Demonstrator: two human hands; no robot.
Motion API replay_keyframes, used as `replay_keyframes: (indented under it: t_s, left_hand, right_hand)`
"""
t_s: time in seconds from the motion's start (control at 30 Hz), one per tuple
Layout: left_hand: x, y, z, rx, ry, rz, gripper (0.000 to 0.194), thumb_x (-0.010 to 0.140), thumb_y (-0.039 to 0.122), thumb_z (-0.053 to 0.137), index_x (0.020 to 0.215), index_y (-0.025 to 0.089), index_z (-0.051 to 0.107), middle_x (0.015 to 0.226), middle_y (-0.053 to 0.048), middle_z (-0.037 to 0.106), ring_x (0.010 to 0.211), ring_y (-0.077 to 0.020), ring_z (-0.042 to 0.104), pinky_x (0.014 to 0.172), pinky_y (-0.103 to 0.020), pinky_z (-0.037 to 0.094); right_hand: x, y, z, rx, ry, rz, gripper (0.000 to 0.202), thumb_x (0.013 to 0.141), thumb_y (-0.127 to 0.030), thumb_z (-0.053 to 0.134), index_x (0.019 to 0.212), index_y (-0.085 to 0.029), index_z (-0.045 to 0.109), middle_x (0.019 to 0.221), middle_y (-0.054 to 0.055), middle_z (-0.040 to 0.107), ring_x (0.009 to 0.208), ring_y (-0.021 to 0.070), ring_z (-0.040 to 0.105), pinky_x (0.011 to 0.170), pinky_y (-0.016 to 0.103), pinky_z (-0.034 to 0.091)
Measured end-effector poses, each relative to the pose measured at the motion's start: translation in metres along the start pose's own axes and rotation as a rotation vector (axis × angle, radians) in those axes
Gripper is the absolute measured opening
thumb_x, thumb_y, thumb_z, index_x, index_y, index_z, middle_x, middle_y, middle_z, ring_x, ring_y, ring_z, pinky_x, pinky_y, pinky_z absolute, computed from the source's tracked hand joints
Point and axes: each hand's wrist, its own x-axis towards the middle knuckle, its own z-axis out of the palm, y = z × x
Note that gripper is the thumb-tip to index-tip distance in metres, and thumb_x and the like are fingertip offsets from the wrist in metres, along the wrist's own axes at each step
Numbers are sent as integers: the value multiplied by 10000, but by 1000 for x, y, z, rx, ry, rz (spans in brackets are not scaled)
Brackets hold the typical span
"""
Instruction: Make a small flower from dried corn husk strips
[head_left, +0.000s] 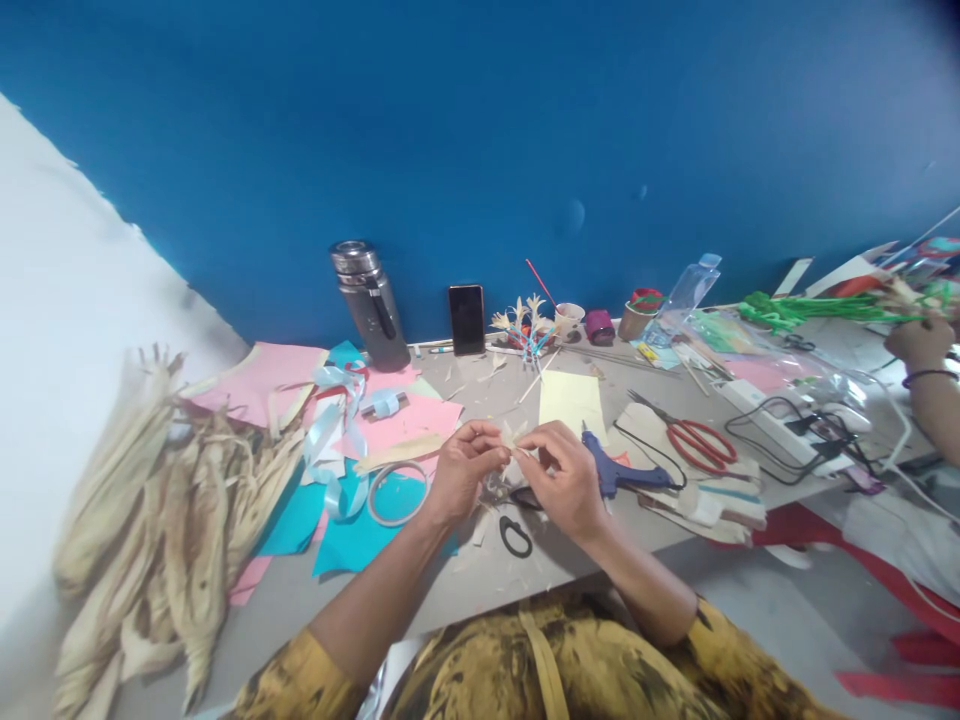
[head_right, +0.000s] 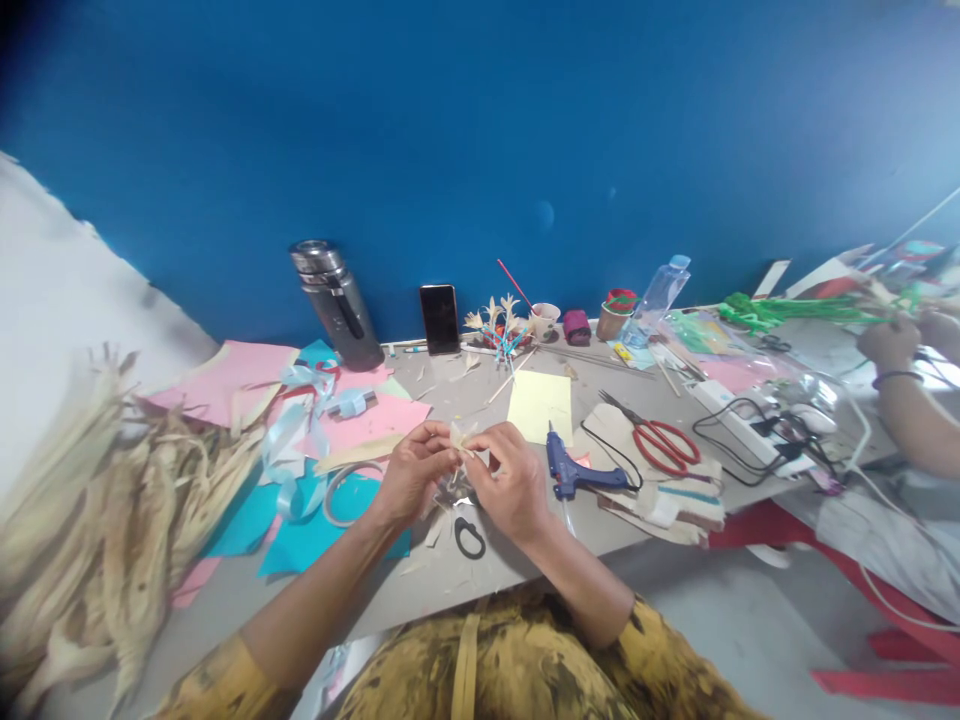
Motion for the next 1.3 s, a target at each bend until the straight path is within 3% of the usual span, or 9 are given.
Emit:
replay_keyframes:
  t_s: [0.33, 0.6, 0.87, 1.3]
  left_hand:
    - [0, -2, -1, -18, -59, -84, 382, 518, 162, 902, 823, 153, 673, 647, 7, 696, 537, -98, 596, 567, -219, 453]
    - [0, -4, -1, 12, -125, -144, 291, 509, 261, 931, 660, 126, 722, 578, -22, 659, 530, -99, 565, 574, -235, 431]
    - [-4, -1, -3, 11, -192, -250, 305, 534, 307, 929, 685, 137, 725, 667, -35, 683, 599, -113, 593, 633, -244, 452]
    - [-7, 3, 0, 72, -312, -223, 324, 589, 376, 894, 703, 131, 715, 660, -47, 670, 615, -129, 588, 648, -255, 447]
  right_hand:
    - [-9, 18, -7, 15, -43, -137, 118, 922, -124, 619, 936, -228, 674, 870, 50, 632, 806, 184, 620, 686, 303, 506]
    - [-10, 24, -9, -31, -60, -235, 182, 923, -86, 588, 975, -231, 685, 906, 63, 646, 812, 181, 636, 709, 304, 526]
    - [-9, 21, -13, -43, -56, -299, 200, 922, -90, 579, 983, -236, 701, 887, 68, 667, 802, 184, 645, 715, 307, 530]
    - [-9, 19, -16, -25, -67, -324, 198, 924, -88, 586, 1002, -238, 690, 886, 59, 674, 798, 175, 651, 710, 303, 535]
